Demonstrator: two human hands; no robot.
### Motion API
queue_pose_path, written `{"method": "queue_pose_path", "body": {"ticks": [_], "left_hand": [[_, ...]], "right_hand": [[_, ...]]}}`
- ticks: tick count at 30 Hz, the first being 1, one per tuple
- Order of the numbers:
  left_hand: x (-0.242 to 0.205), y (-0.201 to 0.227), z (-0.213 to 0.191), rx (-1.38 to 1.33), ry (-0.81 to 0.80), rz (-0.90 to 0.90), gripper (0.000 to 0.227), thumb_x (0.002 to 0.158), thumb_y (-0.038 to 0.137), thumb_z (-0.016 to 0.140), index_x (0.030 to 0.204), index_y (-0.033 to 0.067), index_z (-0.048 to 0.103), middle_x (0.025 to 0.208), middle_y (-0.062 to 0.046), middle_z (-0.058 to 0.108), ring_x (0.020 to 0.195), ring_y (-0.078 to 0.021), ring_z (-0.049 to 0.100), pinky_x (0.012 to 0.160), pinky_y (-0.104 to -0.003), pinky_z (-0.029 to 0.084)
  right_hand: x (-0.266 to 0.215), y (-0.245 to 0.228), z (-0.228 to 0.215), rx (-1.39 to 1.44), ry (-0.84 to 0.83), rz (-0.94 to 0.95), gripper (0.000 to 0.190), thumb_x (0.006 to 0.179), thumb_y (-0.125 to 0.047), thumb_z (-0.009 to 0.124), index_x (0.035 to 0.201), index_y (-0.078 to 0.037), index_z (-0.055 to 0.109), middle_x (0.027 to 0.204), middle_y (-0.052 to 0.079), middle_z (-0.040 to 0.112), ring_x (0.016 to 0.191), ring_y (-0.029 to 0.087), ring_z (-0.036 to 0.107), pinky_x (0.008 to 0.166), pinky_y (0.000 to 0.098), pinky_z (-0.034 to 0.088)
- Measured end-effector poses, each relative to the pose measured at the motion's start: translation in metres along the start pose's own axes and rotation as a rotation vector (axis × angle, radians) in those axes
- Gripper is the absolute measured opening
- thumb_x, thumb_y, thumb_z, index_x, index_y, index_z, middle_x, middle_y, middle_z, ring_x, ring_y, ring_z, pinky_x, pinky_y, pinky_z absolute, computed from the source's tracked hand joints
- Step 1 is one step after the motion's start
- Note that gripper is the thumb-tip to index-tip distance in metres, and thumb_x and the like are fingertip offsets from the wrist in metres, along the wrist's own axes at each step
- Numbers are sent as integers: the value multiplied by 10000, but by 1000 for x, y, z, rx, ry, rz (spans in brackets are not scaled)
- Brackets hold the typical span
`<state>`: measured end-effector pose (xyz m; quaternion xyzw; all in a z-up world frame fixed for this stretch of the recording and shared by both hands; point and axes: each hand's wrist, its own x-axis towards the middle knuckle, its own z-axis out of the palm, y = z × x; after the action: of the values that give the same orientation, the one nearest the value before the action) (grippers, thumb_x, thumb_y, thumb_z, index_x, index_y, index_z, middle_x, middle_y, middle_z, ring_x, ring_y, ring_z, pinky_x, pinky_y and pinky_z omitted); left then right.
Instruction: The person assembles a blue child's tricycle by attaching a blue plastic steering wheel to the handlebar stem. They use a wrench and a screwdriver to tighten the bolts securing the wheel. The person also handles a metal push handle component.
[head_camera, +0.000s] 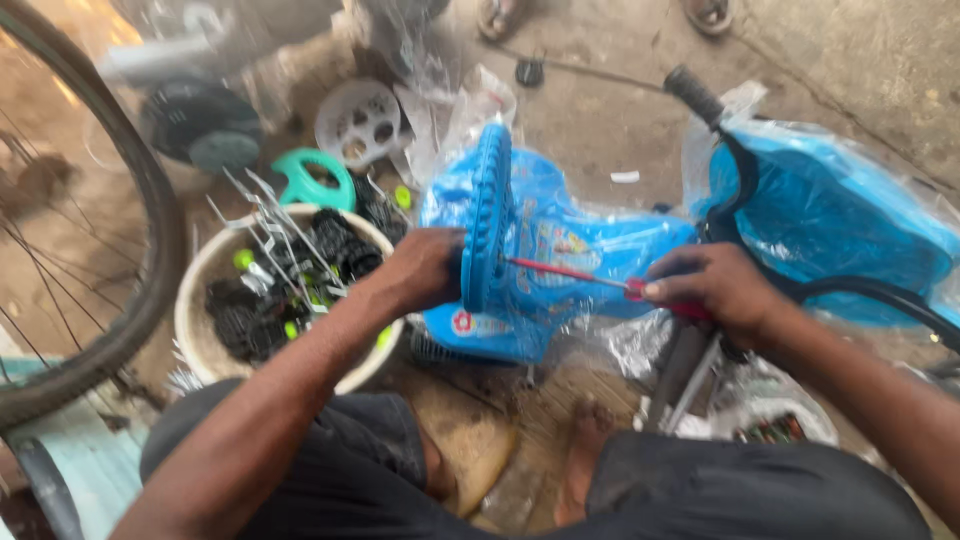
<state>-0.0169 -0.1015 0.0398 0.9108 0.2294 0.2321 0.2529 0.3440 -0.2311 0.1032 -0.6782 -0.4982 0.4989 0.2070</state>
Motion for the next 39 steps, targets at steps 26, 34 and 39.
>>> {"method": "queue_pose_path", "body": {"ticks": [26, 34, 39], "left_hand": [[-7, -12, 3, -40, 5, 64, 153, 779, 107, 704, 926, 98, 661, 888, -122, 649, 810, -380, 644, 683, -471, 536], [-7, -11, 2, -23, 44, 26, 125, 733, 33, 649, 849, 74, 626, 822, -122, 626, 773, -378, 643, 646, -466, 528], [1, -3, -4, -3, 53, 16, 88, 828, -1, 630, 874, 75, 631, 794, -119, 612, 749, -356, 647, 662, -453, 540]], "right_hand": [[-9, 5, -2, -841, 120, -1174, 458, 790, -289, 827, 1123, 12, 739, 846, 126, 702, 709, 262, 681, 593, 367, 534], [4, 34, -2, -613, 299, -805, 389, 817, -321, 810, 1077, -36, 760, 843, 128, 727, 715, 225, 681, 601, 339, 519], [10, 45, -4, -299, 112, -363, 363, 792, -273, 822, 1080, -56, 773, 889, 92, 778, 742, 173, 731, 666, 301, 564]]}}
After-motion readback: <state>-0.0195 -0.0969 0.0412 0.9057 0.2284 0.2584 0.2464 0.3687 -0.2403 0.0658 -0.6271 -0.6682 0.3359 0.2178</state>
